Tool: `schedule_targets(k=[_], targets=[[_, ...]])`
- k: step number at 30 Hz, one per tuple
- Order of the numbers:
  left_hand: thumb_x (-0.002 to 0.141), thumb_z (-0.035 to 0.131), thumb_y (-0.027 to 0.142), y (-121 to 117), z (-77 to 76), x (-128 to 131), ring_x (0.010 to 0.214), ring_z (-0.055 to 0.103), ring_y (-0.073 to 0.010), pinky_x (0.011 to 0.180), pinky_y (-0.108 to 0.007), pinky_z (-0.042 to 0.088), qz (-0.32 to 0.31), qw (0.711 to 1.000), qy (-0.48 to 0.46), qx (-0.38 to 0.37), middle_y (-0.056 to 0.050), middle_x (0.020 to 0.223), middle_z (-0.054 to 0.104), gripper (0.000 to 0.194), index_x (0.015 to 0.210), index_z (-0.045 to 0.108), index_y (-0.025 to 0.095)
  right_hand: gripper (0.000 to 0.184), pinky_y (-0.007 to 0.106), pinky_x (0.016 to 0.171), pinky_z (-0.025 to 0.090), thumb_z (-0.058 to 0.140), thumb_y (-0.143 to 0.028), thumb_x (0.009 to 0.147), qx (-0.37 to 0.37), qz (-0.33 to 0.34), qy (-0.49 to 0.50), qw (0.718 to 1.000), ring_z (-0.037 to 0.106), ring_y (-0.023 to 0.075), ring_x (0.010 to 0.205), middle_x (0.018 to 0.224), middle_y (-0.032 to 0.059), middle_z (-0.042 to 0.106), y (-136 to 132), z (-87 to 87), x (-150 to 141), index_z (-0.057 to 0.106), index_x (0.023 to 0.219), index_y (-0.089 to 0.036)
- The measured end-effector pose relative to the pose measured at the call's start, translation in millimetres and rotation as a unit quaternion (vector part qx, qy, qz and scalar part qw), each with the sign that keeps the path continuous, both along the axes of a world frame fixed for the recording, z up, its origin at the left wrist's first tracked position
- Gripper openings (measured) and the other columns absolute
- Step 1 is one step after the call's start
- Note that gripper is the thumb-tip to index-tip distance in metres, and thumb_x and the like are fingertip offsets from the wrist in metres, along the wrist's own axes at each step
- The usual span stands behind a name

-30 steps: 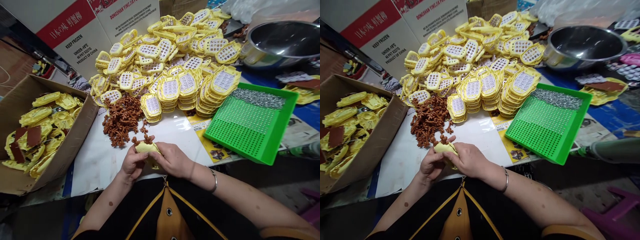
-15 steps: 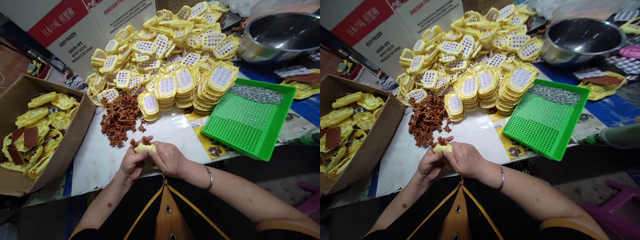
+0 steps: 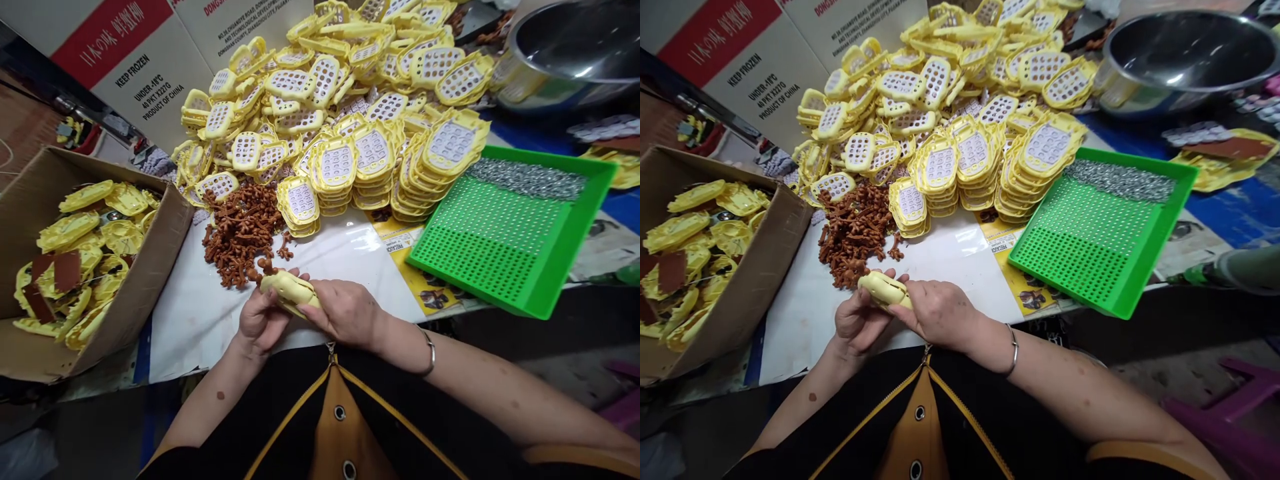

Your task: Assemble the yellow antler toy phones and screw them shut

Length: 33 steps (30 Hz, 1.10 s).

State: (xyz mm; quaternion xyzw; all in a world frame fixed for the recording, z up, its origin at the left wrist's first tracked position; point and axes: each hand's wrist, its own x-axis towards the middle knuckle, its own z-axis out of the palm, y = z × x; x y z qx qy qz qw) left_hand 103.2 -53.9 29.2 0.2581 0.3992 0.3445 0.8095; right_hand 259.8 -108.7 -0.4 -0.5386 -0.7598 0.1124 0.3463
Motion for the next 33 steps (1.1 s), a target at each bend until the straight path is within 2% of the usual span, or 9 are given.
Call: schedule_targets(k=[2, 5, 9, 13, 19, 23, 25, 30, 33], targets=[[0.061, 0.082, 0.036, 0.2, -2.2, 0.0, 0.107, 0.063, -0.0258, 0.098, -0.036, 0.047, -0.021, 1.0, 0.009, -0.002, -0.007, 0.101, 0.073, 0.042, 0.1, 0.074, 0.02, 0.052, 0.03, 0.061, 0.049, 0.028, -0.051, 0.097, -0.081, 0.005, 0.017, 0.997, 0.069, 0.0211, 0.073, 0.089, 0.0137, 0.073, 1.4, 5.4, -0.3, 0.057, 0.109, -0.01], [0.063, 0.08, 0.035, 2.0, -4.4, 0.3, 0.116, 0.058, -0.0269, 0.1, -0.037, 0.046, -0.043, 0.999, 0.017, -0.015, -0.008, 0.114, 0.07, 0.049, 0.108, 0.071, 0.02, 0.047, 0.03, 0.056, 0.045, 0.029, -0.047, 0.097, -0.151, -0.004, 0.007, 0.988, 0.067, 0.0219, 0.066, 0.079, 0.014, 0.071, 1.5, 8.0, -3.6, 0.06, 0.097, -0.01], [0.06, 0.081, 0.03, 3.7, -2.9, 0.9, 0.121, 0.055, -0.0301, 0.1, -0.04, 0.045, -0.063, 0.998, 0.012, -0.014, -0.008, 0.126, 0.064, 0.052, 0.11, 0.07, 0.02, 0.05, 0.029, 0.054, 0.041, 0.028, -0.046, 0.097, -0.103, 0.007, 0.039, 0.994, 0.064, 0.0203, 0.061, 0.072, 0.0152, 0.068, 2.5, 4.4, -1.6, 0.061, 0.086, -0.009], [0.061, 0.081, 0.034, 0.8, -1.9, 2.5, 0.107, 0.063, -0.026, 0.1, -0.037, 0.045, -0.083, 0.996, 0.003, -0.027, -0.008, 0.107, 0.071, 0.055, 0.112, 0.069, 0.019, 0.049, 0.024, 0.056, 0.041, 0.027, -0.047, 0.097, -0.146, 0.087, 0.167, 0.971, 0.06, 0.0134, 0.06, 0.07, 0.0074, 0.066, 4.7, 5.1, 5.8, 0.058, 0.079, -0.014], [0.055, 0.083, 0.025, -1.8, -2.3, 6.5, 0.112, 0.06, -0.0299, 0.096, -0.04, 0.048, -0.078, 0.997, 0.012, 0.01, -0.009, 0.12, 0.066, 0.052, 0.105, 0.071, 0.019, 0.048, 0.027, 0.055, 0.037, 0.032, -0.048, 0.094, -0.133, 0.042, 0.12, 0.983, 0.055, 0.015, 0.058, 0.068, 0.0091, 0.064, 3.0, 6.6, 5.3, 0.059, 0.076, -0.013], [0.059, 0.081, 0.031, -2.3, -7.5, 3.4, 0.098, 0.066, -0.0259, 0.095, -0.038, 0.048, -0.091, 0.995, 0.034, -0.024, -0.009, 0.099, 0.071, 0.059, 0.115, 0.066, 0.017, 0.049, 0.023, 0.055, 0.039, 0.036, -0.055, 0.093, -0.291, 0.119, 0.25, 0.916, 0.056, 0.013, 0.062, 0.071, 0.0042, 0.063, 11.7, 5.8, 13.8, 0.06, 0.08, -0.014], [0.057, 0.081, 0.028, -2.4, -12.0, 0.6, 0.1, 0.066, -0.0268, 0.095, -0.039, 0.048, -0.107, 0.994, 0.024, -0.025, -0.009, 0.103, 0.071, 0.06, 0.114, 0.067, 0.019, 0.048, 0.025, 0.059, 0.043, 0.037, -0.056, 0.092, -0.309, 0.167, 0.256, 0.901, 0.059, 0.0152, 0.069, 0.08, 0.006, 0.066, 12.8, 6.0, 14.8, 0.06, 0.087, -0.015], [0.054, 0.082, 0.029, -2.2, -16.2, -1.1, 0.113, 0.06, -0.033, 0.1, -0.044, 0.045, -0.123, 0.992, 0.018, -0.011, -0.011, 0.113, 0.069, 0.052, 0.103, 0.069, 0.019, 0.041, 0.031, 0.065, 0.043, 0.033, -0.045, 0.095, -0.239, 0.128, 0.134, 0.953, 0.062, 0.021, 0.072, 0.083, 0.0117, 0.068, 1.9, 9.9, 3.6, 0.061, 0.092, -0.014], [0.049, 0.084, 0.027, -3.1, -12.3, 1.8, 0.116, 0.058, -0.0357, 0.098, -0.046, 0.046, -0.131, 0.991, 0.015, -0.012, -0.011, 0.116, 0.068, 0.055, 0.102, 0.069, 0.02, 0.037, 0.03, 0.063, 0.042, 0.036, -0.041, 0.094, -0.208, 0.116, 0.109, 0.965, 0.061, 0.0197, 0.068, 0.081, 0.0106, 0.068, 0.4, 11.7, 2.4, 0.061, 0.091, -0.014]])
